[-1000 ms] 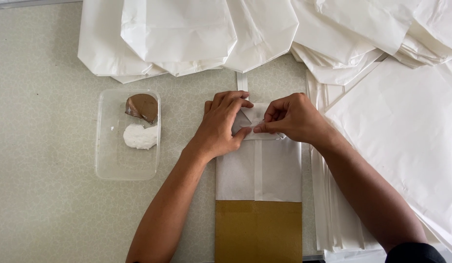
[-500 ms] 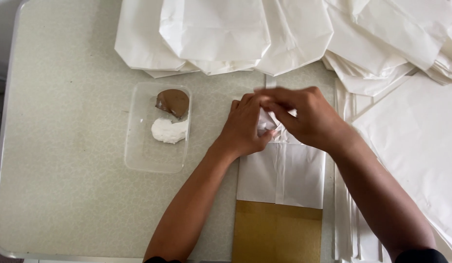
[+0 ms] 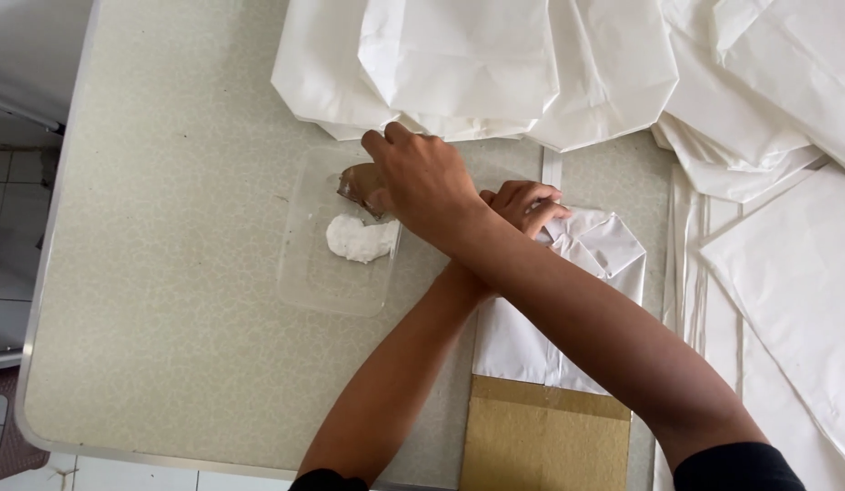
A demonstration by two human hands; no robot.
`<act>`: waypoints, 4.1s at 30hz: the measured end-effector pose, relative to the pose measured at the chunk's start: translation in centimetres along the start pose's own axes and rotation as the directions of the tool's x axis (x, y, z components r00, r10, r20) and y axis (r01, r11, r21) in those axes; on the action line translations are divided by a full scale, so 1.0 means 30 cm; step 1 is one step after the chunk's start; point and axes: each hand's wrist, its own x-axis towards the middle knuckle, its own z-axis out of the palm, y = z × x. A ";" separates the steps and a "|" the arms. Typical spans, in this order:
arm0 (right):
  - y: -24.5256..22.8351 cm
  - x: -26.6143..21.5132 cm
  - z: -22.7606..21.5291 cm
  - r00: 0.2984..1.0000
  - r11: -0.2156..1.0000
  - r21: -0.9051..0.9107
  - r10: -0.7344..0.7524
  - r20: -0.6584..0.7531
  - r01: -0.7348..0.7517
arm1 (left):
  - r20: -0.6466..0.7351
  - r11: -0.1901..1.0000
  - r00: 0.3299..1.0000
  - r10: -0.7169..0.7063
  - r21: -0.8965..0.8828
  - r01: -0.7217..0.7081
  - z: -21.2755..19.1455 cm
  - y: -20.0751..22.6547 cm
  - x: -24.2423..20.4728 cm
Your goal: The person folds the top edges of a white paper bag inward to form a triangular seal, then applies a white paste-like adhesive with a small brown tool to secure the fold. The person repeats the folding and sealing steps to complete the closure of the bag.
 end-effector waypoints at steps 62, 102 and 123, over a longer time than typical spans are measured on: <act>0.524 -0.641 -0.194 0.939 0.933 0.282 -0.127 -0.320 0.223 | 0.468 0.957 0.877 -0.112 -0.188 0.222 -0.299 0.092 0.157; 0.271 -0.355 -0.319 0.910 0.821 0.472 -0.128 -0.394 0.320 | 0.552 0.927 0.830 -0.083 -0.264 0.268 -0.349 0.050 0.202; 0.508 -0.707 -0.139 0.954 0.939 0.241 -0.192 -0.229 0.247 | 0.724 0.981 0.685 0.081 -0.180 0.074 -0.392 0.064 0.224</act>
